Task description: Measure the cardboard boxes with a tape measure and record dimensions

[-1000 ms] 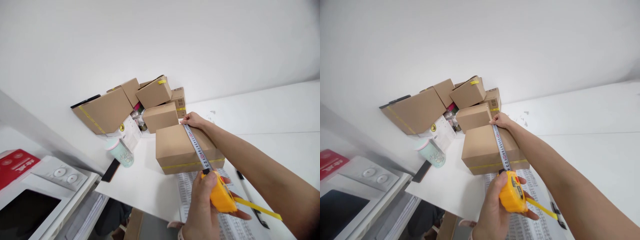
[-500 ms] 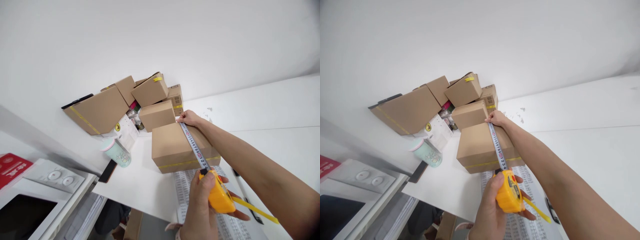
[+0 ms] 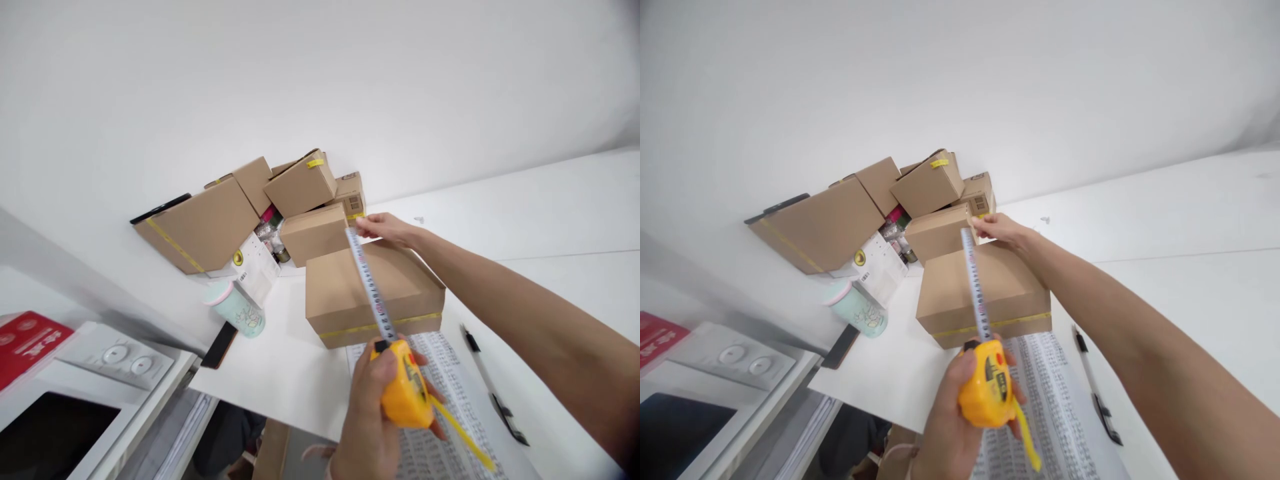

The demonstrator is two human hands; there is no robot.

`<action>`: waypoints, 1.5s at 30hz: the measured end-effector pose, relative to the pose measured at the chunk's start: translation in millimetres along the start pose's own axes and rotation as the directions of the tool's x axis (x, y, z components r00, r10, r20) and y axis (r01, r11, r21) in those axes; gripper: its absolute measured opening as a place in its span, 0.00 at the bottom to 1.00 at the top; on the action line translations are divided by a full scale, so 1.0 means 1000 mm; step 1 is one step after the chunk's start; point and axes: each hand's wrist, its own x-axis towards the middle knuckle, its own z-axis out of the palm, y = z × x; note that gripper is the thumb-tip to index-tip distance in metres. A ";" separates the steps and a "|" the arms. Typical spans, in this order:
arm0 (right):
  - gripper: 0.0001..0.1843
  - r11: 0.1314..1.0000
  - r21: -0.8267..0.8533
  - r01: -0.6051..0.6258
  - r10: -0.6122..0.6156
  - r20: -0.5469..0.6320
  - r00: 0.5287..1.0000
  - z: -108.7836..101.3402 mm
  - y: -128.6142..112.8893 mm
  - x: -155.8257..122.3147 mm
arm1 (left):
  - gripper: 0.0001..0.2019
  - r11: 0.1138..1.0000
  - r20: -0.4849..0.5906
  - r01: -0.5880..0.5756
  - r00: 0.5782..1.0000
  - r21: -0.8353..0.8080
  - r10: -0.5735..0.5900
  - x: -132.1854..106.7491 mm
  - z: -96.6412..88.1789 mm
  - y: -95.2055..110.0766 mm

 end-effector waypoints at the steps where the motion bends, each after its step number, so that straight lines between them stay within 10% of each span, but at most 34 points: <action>1: 0.23 0.998 0.066 0.015 -0.012 -0.051 0.999 -0.009 -0.003 -0.006 | 0.23 0.997 -0.021 -0.073 0.997 0.020 0.073 -0.005 -0.007 0.005; 7: 0.17 0.954 0.282 -0.104 0.224 -0.437 0.871 -0.048 0.038 -0.092 | 0.24 0.801 -0.337 -0.434 0.744 0.412 0.577 -0.018 -0.074 0.024; 14: 0.28 0.923 0.279 -0.264 0.296 -0.078 0.952 -0.023 0.073 -0.179 | 0.20 0.904 -0.310 -0.306 0.865 0.297 0.394 0.008 -0.110 0.035; 20: 0.31 0.989 0.036 -0.145 0.150 -0.220 0.964 -0.032 0.014 -0.151 | 0.18 0.884 -0.148 -0.402 0.885 0.238 0.442 0.023 -0.097 0.088; 25: 0.40 0.977 -0.074 -0.201 0.175 -0.266 0.948 -0.037 0.015 -0.107 | 0.20 0.875 -0.122 -0.402 0.887 0.268 0.445 0.034 -0.068 0.115; 29: 0.35 0.950 -0.259 -0.176 0.118 -0.225 0.967 -0.037 0.022 -0.070 | 0.20 0.922 -0.080 -0.330 0.933 0.204 0.352 0.019 -0.038 0.094; 35: 0.22 0.922 -0.386 0.026 -0.092 -0.154 0.984 -0.028 -0.011 -0.035 | 0.22 0.985 -0.007 0.152 0.988 0.087 -0.152 0.012 -0.007 0.043; 45: 0.19 0.968 -0.249 0.005 0.017 0.083 0.996 0.005 -0.012 -0.014 | 0.26 0.978 0.023 0.209 0.977 0.020 -0.210 0.015 0.011 0.026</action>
